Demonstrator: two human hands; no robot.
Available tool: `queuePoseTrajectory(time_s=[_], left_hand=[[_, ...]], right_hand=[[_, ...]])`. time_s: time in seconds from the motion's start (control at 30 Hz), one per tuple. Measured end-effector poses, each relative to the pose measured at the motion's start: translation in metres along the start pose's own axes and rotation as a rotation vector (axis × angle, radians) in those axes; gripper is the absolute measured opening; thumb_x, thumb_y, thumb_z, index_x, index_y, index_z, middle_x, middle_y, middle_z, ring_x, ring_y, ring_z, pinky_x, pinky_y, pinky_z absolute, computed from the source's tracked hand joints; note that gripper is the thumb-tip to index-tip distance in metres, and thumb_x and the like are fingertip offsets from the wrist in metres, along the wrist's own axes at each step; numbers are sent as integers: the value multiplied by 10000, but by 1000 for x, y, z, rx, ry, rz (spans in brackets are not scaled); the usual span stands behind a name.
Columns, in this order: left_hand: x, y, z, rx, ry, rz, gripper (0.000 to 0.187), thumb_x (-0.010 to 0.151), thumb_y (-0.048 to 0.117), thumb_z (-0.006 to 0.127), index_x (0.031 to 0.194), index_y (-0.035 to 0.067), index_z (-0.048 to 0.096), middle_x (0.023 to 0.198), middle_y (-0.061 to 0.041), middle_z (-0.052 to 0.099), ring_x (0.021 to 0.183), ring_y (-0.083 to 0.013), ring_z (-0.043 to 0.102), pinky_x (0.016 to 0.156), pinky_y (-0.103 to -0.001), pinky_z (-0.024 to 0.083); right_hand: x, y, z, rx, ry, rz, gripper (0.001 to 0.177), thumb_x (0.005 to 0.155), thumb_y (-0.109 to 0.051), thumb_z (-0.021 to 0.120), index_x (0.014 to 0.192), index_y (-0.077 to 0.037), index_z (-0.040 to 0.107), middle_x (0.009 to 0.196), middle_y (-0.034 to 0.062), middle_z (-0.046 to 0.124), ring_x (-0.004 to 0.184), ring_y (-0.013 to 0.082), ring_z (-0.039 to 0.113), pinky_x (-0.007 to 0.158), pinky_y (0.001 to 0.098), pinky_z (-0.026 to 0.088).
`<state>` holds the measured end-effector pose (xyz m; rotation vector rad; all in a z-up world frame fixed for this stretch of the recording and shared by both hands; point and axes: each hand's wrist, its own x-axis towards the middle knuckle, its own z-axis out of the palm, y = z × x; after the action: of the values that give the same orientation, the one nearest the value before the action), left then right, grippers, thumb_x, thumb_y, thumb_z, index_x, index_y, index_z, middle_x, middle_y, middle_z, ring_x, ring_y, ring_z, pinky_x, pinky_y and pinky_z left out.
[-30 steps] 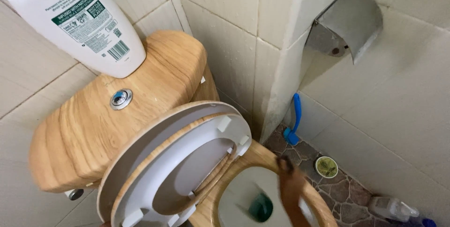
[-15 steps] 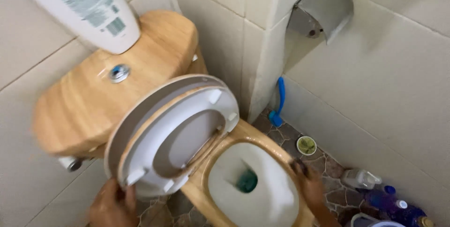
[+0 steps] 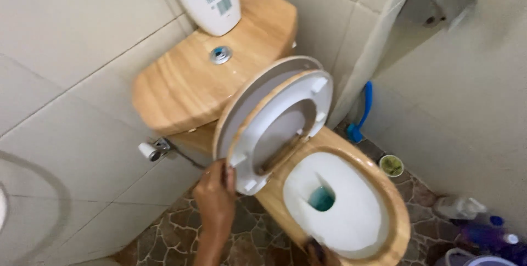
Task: The person removes toiletries from a wooden toilet tank, rinses a hairbrush and shower head with water, and places the items into a wall-mounted caddy. They then scrub the toilet tank and seat with the brush and rinse the surfaces.
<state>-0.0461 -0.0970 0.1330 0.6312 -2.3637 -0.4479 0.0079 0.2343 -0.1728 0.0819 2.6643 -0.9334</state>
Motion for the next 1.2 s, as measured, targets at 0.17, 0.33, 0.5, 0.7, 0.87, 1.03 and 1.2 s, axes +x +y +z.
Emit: queuePoseTrajectory(time_s=[0.17,0.33,0.5,0.7,0.87,1.03,1.2], left_hand=[[4,0,-6,-125,-23,83,116,903,36,734,988,63,660,725,-102,686,602,-233,657,514,-398,495],[2,-11,6,-4,-81,70,150,944,171,737,1042,98,650,619,-106,625,473,-252,584,410,-404,439],[-2,-11,3,-55,-52,90,106,958,154,715,1005,95,641,657,-93,627,502,-252,588,431,-406,445],[1,-15,7,-40,-27,119,123,965,140,731,920,111,620,621,-48,577,477,-187,533,423,-356,426],[1,-14,5,-68,31,164,78,978,114,708,974,95,632,711,-60,634,548,-220,589,467,-386,475],[-1,-15,7,-50,25,159,130,957,81,756,993,53,634,623,-79,546,491,-184,464,427,-352,394],[1,-14,3,-67,4,160,115,958,80,751,993,60,643,715,-77,652,555,-197,588,465,-361,470]], right_hand=[[32,-150,50,288,-41,-72,364,873,-429,665,1077,-165,809,1067,110,820,1051,303,756,943,450,528],[74,-137,98,-236,290,-708,386,996,-298,617,1346,-163,521,1258,95,654,849,423,593,551,543,482],[8,-63,-23,280,80,18,345,884,-430,638,1093,-242,836,1136,16,824,1100,195,735,1053,363,481],[-4,123,-101,-243,426,-142,417,853,-410,683,1265,-345,696,1119,141,763,997,281,732,788,422,541],[-1,62,-41,-538,633,158,680,845,-732,568,1094,-136,781,975,196,736,984,401,700,947,486,542],[-32,-97,-24,270,52,314,345,912,-521,555,987,-351,846,1014,-58,865,946,143,783,901,297,534],[-44,-60,-19,34,256,-116,482,793,-201,760,1265,-277,693,1257,67,714,1038,273,683,840,408,544]])
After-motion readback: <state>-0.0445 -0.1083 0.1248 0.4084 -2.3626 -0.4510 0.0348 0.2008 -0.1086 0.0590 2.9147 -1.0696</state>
